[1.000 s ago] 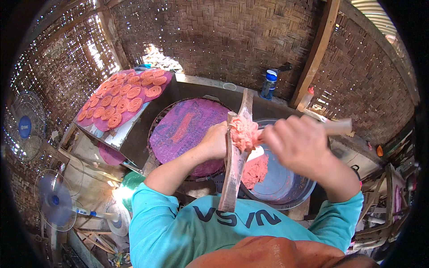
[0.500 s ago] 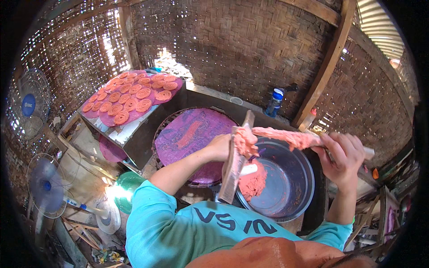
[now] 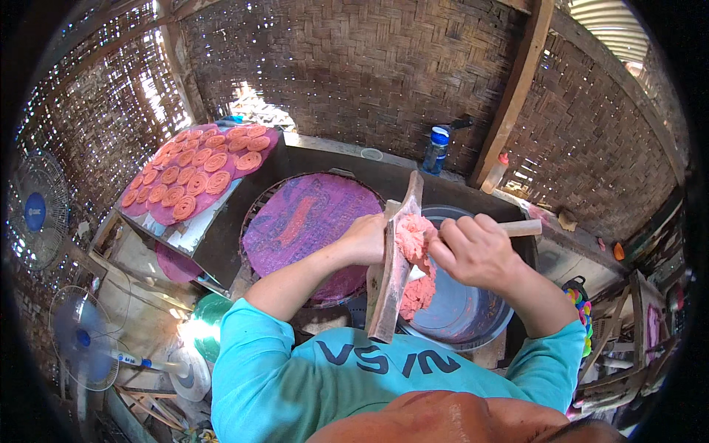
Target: The person uses a wooden Y-shaped piping tool to extrude pink dough into spiral shapes onto a purple tray. They repeatedly scoop dough from a metal bowl, load it into the tool, and pipe multiple spirals in rows. Finished spirals accumulate on the tray throughout the clip.
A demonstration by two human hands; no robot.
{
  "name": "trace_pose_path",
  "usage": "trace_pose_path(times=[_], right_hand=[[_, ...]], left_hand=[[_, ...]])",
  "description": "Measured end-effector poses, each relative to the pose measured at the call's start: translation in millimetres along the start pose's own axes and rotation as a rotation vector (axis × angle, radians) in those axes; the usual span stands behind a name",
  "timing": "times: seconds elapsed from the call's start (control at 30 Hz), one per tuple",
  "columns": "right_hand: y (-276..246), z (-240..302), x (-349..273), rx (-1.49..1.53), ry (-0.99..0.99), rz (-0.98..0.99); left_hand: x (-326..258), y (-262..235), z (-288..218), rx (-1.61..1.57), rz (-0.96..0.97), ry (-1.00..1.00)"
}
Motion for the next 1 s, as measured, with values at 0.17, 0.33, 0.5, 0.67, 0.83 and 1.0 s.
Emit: trace_pose_path(times=[0.17,0.33,0.5,0.67,0.83,1.0], right_hand=[[-8.7,-3.0,-8.8,-0.016,0.062,-0.014],[-42.5,-52.3,-59.0,0.152,0.414,-0.206],[76.9,-66.8,-115.4,1.29,1.032,-0.465],[98.6,-36.5,-108.7,1.535,0.998,-0.415],[88.2,-46.3,-169.8,1.293,1.126,-0.274],[39.9,-57.9,-102.5,0.552,0.95,-0.418]], left_hand=[[2.5,1.8,17.6,-0.01,-0.002,0.005],[-16.5,-39.9,-5.0,-0.157,-0.145,0.233],[13.6,-33.3,-19.8,-0.438,-0.344,0.526],[27.8,-23.0,-0.3,-0.936,-0.405,0.365],[24.2,-40.2,15.2,-0.639,-0.472,0.59],[32.5,-20.6,-19.7,-0.075,-0.53,0.276]])
Point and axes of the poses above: each hand's wrist, its own x-axis towards the middle knuckle, its own y-axis out of the palm, z = x × y, the point moved 9 cm from there along x, towards the middle knuckle, and after that the axes turned 13 degrees about z, right-handed, at the moved point
